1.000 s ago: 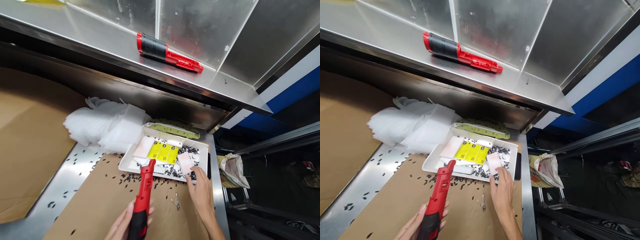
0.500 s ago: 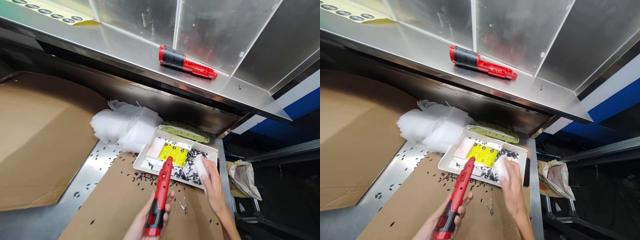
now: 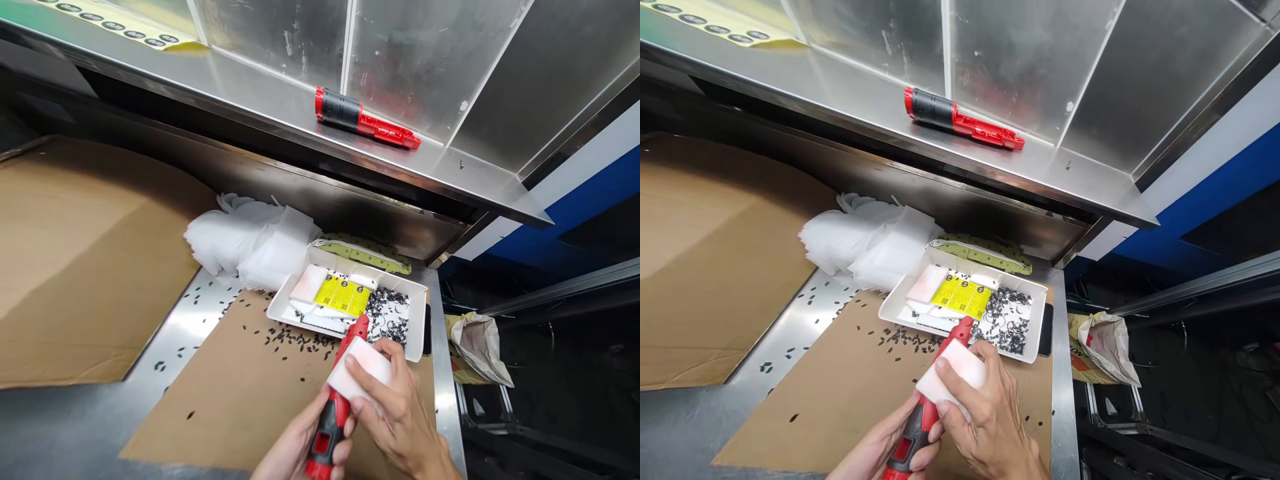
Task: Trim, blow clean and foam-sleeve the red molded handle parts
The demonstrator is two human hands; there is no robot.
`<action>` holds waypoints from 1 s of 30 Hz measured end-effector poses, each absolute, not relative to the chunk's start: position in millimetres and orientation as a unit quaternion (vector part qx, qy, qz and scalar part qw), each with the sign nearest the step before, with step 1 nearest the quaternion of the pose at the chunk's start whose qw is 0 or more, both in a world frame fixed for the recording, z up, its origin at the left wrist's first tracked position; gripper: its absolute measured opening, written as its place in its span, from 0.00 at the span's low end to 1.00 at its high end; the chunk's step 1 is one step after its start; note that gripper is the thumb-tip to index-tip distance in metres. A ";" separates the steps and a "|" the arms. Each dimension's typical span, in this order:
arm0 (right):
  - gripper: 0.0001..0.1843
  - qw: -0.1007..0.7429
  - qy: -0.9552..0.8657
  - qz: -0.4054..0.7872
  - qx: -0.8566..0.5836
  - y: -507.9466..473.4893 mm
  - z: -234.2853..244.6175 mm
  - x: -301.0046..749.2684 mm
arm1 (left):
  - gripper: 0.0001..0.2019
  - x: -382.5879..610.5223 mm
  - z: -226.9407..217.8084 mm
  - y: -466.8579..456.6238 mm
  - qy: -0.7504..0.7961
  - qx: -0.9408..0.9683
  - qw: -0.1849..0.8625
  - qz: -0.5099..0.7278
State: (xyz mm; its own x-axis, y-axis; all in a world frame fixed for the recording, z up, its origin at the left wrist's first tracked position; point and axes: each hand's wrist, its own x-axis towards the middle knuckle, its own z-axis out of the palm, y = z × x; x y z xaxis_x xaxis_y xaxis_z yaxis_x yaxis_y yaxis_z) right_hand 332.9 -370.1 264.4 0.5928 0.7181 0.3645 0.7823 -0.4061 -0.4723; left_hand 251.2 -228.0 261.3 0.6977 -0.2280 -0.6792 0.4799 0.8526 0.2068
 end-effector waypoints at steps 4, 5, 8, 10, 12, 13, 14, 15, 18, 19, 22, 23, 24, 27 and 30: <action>0.25 0.308 -0.474 -0.076 -0.822 -375.2 264.4 320.8 | 0.27 248.2 265.0 -240.2 0.374 0.248 0.878 -0.167; 0.24 0.305 -0.478 -0.082 -0.820 -376.0 265.0 319.6 | 0.30 247.6 265.2 -243.2 0.372 0.273 0.872 -0.163; 0.23 0.288 -0.472 -0.097 -0.828 -375.8 268.0 318.0 | 0.35 245.9 262.6 -248.6 0.342 0.345 0.861 -0.147; 0.22 0.277 -0.450 -0.112 -0.841 -374.3 269.8 315.3 | 0.36 244.8 260.1 -249.8 0.333 0.379 0.853 -0.136; 0.22 0.283 -0.438 -0.137 -0.842 -373.0 270.4 311.3 | 0.36 243.5 258.9 -250.6 0.333 0.398 0.844 -0.132; 0.22 0.290 -0.440 -0.143 -0.838 -372.6 270.5 309.8 | 0.37 242.9 259.0 -251.0 0.334 0.406 0.840 -0.132; 0.22 0.297 -0.448 -0.144 -0.831 -372.4 270.6 309.2 | 0.38 242.2 259.6 -251.5 0.334 0.414 0.836 -0.134; 0.22 0.300 -0.452 -0.141 -0.828 -372.3 270.9 309.5 | 0.40 241.6 260.4 -251.8 0.329 0.423 0.833 -0.138; 0.20 0.288 -0.425 -0.140 -0.847 -371.6 272.1 313.3 | 0.40 239.5 262.7 -251.0 0.316 0.418 0.840 -0.141; 0.20 0.289 -0.413 -0.142 -0.852 -371.3 272.2 314.1 | 0.39 238.7 262.8 -250.1 0.316 0.399 0.848 -0.147; 0.20 0.327 -0.429 -0.146 -0.829 -371.5 270.1 314.4 | 0.34 236.0 258.1 -246.0 0.318 0.302 0.885 -0.158; 0.21 0.338 -0.444 -0.139 -0.818 -372.2 268.8 315.2 | 0.32 235.4 254.7 -244.5 0.308 0.269 0.898 -0.162; 0.21 0.340 -0.451 -0.136 -0.814 -373.2 267.7 316.9 | 0.29 234.9 250.6 -243.1 0.284 0.236 0.913 -0.174; 0.20 0.314 -0.397 -0.149 -0.849 -377.4 266.4 325.2 | 0.27 233.9 236.8 -240.2 0.184 0.162 0.940 -0.236; 0.20 0.309 -0.375 -0.163 -0.858 -379.5 268.3 325.1 | 0.29 231.0 227.6 -239.0 0.144 0.147 0.941 -0.267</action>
